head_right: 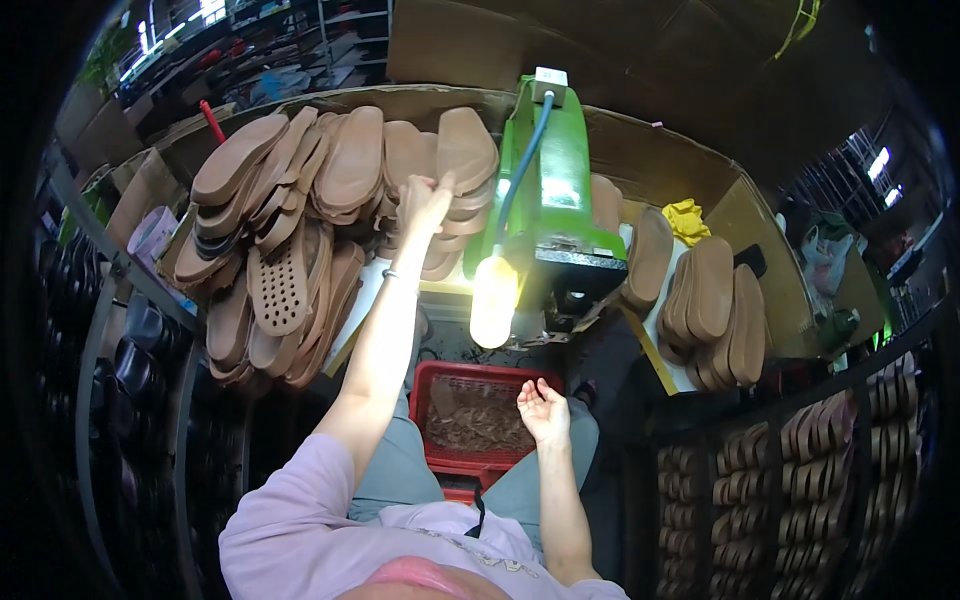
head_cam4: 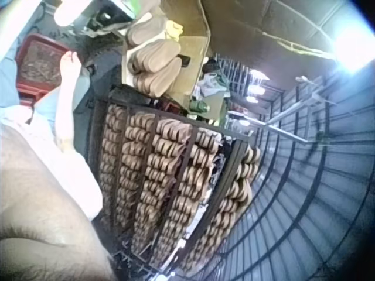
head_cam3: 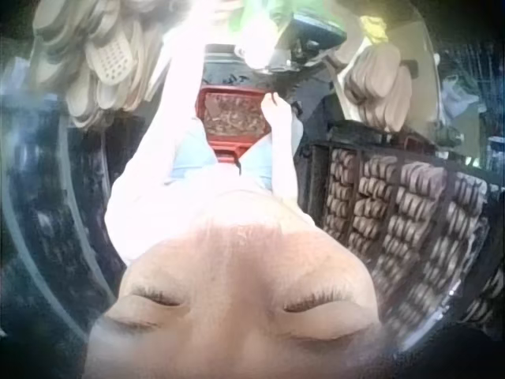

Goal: The person repeatedly picks up brown plastic sandals and presses their edges against a rotating grinding wheel on a green machine to smooth them. After each pass, the person places the sandal on a nearby stack of finished items. The process is repeated for multiple sandals throughout the clip.

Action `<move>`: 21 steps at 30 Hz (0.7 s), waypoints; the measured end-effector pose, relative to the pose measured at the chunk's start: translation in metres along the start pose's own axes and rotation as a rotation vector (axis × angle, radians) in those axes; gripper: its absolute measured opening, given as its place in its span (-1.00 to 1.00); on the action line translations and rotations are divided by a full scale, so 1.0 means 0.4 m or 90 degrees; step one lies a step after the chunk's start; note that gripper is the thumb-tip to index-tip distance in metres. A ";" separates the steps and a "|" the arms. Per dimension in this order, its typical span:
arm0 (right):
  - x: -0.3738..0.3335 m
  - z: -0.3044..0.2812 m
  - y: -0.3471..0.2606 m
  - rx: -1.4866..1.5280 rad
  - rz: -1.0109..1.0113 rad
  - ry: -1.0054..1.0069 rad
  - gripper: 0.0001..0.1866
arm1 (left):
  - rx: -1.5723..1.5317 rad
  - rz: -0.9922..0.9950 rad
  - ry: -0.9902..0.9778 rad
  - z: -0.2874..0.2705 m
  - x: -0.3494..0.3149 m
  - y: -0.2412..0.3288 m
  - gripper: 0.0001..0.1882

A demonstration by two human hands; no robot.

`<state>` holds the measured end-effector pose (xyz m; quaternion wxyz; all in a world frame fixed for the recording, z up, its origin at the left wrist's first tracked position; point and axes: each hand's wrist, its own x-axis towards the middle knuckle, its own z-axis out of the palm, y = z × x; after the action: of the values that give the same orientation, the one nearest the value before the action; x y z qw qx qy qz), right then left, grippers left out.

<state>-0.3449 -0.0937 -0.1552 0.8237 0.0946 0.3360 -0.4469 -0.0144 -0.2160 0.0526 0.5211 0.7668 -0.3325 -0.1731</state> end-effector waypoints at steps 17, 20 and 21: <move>-0.021 0.001 0.110 0.089 0.117 -0.185 -0.92 | 0.001 0.022 -0.176 0.043 0.190 -0.020 -0.51; -0.020 -0.015 0.085 0.087 0.086 -0.120 -0.95 | -0.194 -0.063 -0.295 0.062 0.149 0.030 -0.54; -0.027 -0.009 0.090 0.081 0.064 -0.093 -0.94 | -0.108 -0.083 -0.227 0.073 0.133 0.053 -0.52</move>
<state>-0.3216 -0.0639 -0.1562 0.8598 0.1304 0.2405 -0.4312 -0.0011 -0.2780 0.0648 0.5043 0.6972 -0.3533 -0.3670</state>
